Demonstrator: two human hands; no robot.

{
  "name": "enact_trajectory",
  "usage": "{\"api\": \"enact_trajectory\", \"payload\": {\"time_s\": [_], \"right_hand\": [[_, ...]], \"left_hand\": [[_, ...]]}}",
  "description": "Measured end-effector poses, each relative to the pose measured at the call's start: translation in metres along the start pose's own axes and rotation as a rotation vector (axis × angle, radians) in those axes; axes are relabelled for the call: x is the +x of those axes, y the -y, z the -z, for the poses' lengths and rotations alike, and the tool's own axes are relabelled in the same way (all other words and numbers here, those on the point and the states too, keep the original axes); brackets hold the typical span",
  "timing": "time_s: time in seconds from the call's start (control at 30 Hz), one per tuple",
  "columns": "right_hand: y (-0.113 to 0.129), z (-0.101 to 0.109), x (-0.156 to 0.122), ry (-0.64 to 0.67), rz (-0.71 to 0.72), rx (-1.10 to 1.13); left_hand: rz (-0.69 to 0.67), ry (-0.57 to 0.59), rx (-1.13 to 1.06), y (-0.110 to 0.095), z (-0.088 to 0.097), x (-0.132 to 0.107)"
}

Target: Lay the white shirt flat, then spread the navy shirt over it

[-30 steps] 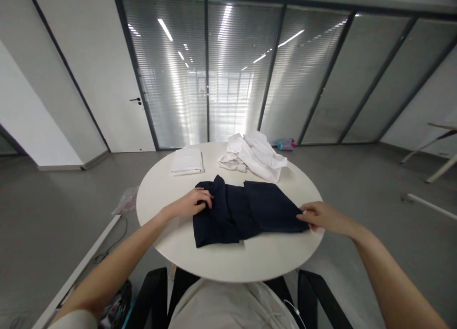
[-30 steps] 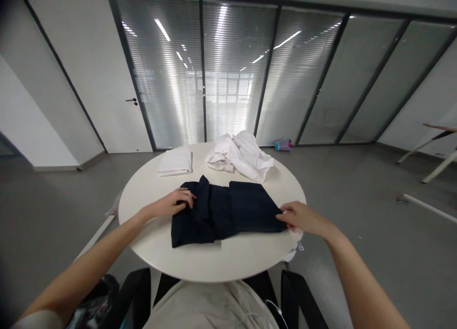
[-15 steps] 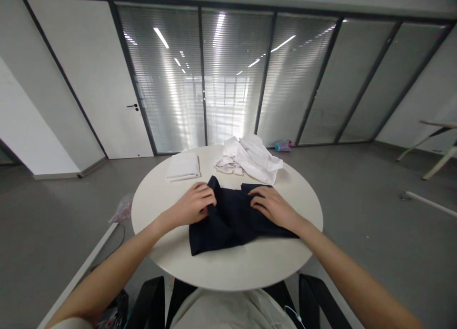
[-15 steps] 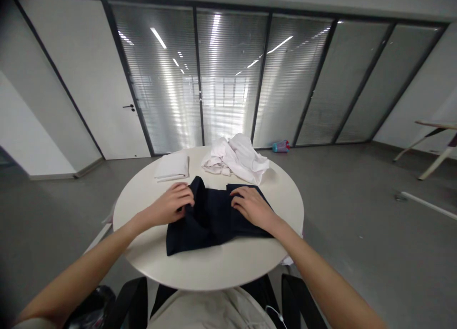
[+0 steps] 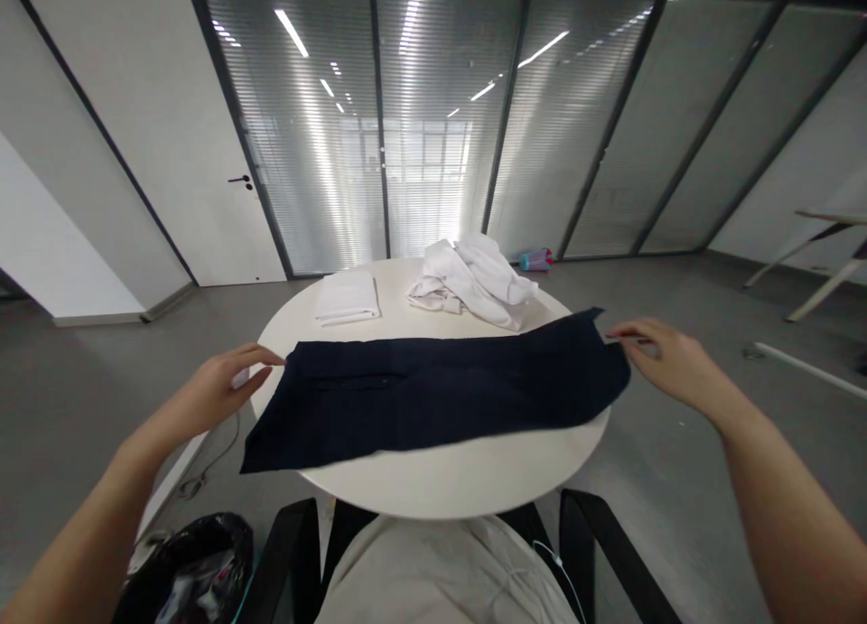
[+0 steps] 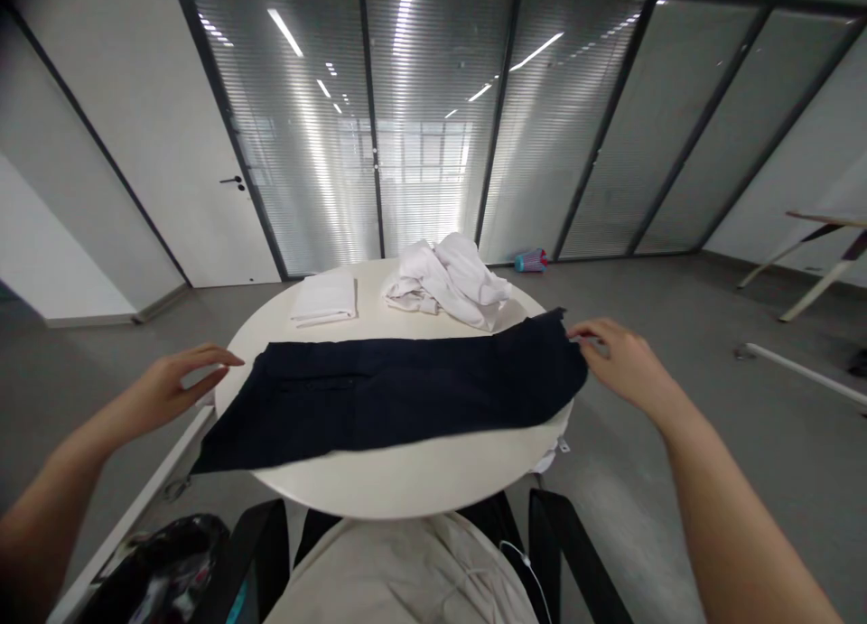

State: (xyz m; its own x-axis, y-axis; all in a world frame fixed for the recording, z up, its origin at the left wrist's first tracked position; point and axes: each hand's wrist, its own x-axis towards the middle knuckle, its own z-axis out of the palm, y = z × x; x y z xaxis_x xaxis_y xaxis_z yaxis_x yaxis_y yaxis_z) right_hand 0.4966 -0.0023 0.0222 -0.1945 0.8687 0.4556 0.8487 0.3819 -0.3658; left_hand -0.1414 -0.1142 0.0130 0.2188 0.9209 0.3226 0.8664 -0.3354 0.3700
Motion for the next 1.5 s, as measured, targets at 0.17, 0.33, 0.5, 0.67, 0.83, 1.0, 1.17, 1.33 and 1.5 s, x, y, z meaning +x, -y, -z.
{"api": "enact_trajectory", "payload": {"time_s": [0.17,0.33,0.5,0.67,0.83,1.0,1.17,1.33,1.5], "right_hand": [[0.105,-0.055,0.024,0.381,0.341,0.133],[0.136,-0.102,0.029,0.577,0.490,-0.058],[0.142,-0.066,0.017,0.595,0.398,0.189],[0.143,-0.042,0.000,0.887,0.279,0.260],[0.126,-0.080,-0.003,0.663,0.382,-0.095],[0.128,-0.102,0.002,0.573,0.417,-0.281],[0.141,-0.105,0.001,0.548,0.379,-0.385],[0.143,-0.106,0.003,0.504,0.340,-0.411],[0.144,-0.111,0.015,0.511,0.336,-0.435]], "left_hand": [[-0.168,0.236,0.032,-0.091,-0.049,0.058],[-0.295,0.361,0.227,-0.124,-0.107,0.081],[-0.374,0.385,0.027,-0.138,-0.082,0.072],[-0.434,0.787,-0.304,-0.154,-0.047,0.068],[-0.379,0.599,-0.105,-0.122,-0.082,0.093],[-0.411,0.464,0.036,-0.105,-0.108,0.101],[-0.418,0.280,0.276,-0.103,-0.113,0.098],[-0.356,0.276,0.355,-0.096,-0.119,0.097],[-0.317,0.227,0.367,-0.100,-0.113,0.109]]}}
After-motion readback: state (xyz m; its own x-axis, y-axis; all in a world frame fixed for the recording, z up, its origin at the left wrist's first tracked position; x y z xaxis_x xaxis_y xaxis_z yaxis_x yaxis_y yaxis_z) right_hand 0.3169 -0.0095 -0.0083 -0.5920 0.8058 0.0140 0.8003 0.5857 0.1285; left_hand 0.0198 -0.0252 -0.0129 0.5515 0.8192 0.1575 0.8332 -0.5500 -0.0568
